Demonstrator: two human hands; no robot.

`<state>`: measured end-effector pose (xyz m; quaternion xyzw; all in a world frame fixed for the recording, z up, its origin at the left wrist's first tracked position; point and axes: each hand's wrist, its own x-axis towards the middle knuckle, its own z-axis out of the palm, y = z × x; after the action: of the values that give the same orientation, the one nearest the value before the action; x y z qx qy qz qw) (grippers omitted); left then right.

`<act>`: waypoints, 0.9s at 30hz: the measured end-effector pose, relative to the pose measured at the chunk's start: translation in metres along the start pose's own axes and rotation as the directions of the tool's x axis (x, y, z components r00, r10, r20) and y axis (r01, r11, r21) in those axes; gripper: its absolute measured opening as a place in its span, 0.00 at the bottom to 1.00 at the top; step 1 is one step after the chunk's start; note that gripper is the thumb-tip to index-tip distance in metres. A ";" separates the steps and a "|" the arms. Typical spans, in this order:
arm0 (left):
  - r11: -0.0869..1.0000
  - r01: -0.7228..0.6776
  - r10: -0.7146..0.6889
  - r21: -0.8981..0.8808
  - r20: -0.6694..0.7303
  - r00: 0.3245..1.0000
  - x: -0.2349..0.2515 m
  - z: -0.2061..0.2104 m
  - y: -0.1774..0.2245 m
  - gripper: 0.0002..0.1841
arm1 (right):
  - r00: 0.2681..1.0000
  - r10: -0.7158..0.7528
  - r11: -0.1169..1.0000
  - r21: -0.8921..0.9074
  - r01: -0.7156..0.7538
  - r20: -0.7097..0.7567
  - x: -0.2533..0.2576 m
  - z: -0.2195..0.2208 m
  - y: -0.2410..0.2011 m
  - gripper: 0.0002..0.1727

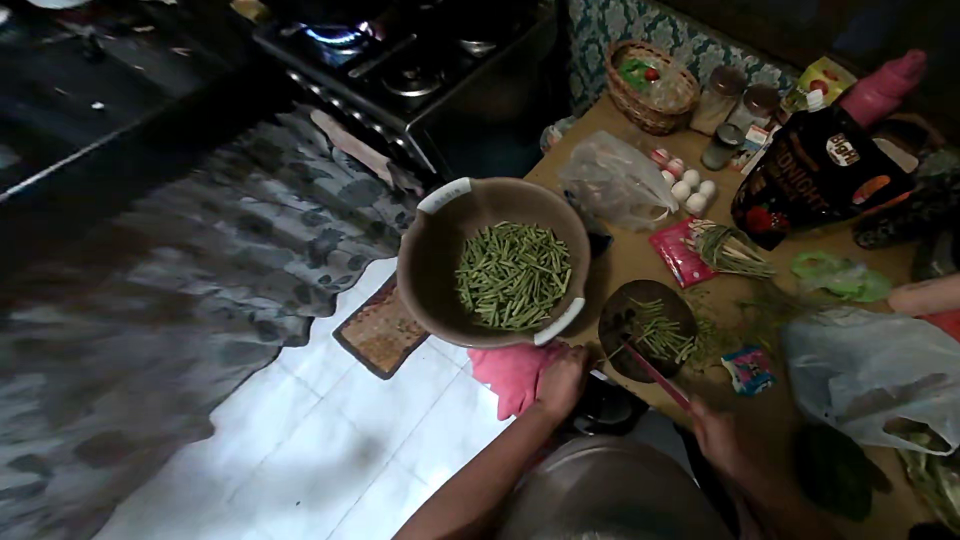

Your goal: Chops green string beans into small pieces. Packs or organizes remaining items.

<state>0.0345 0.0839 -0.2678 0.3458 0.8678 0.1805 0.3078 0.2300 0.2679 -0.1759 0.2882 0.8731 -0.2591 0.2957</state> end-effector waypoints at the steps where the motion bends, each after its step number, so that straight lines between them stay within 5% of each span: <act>1: 1.000 -0.011 0.011 -0.001 -0.012 1.000 0.001 0.000 0.000 0.21 | 0.999 0.023 0.999 -0.026 -0.022 0.032 0.000 -0.003 -0.003 0.22; 9: 1.000 -0.021 0.021 -0.006 -0.012 1.000 0.003 0.002 -0.006 0.21 | 0.968 0.192 0.976 -0.133 -0.172 0.160 0.015 0.006 -0.023 0.25; 20: 0.995 -0.071 0.072 -0.072 0.007 0.997 0.015 -0.002 0.009 0.20 | 0.995 -0.031 0.997 0.067 0.037 -0.098 -0.002 0.017 0.006 0.21; 27: 0.998 -0.026 0.030 -0.050 0.079 0.996 0.030 0.000 0.029 0.20 | 0.992 0.089 0.996 -0.002 -0.089 0.091 -0.005 0.010 -0.011 0.23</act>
<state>0.0315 0.1253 -0.2645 0.3572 0.8452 0.1918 0.3481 0.2294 0.2519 -0.1768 0.3151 0.8447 -0.2593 0.3463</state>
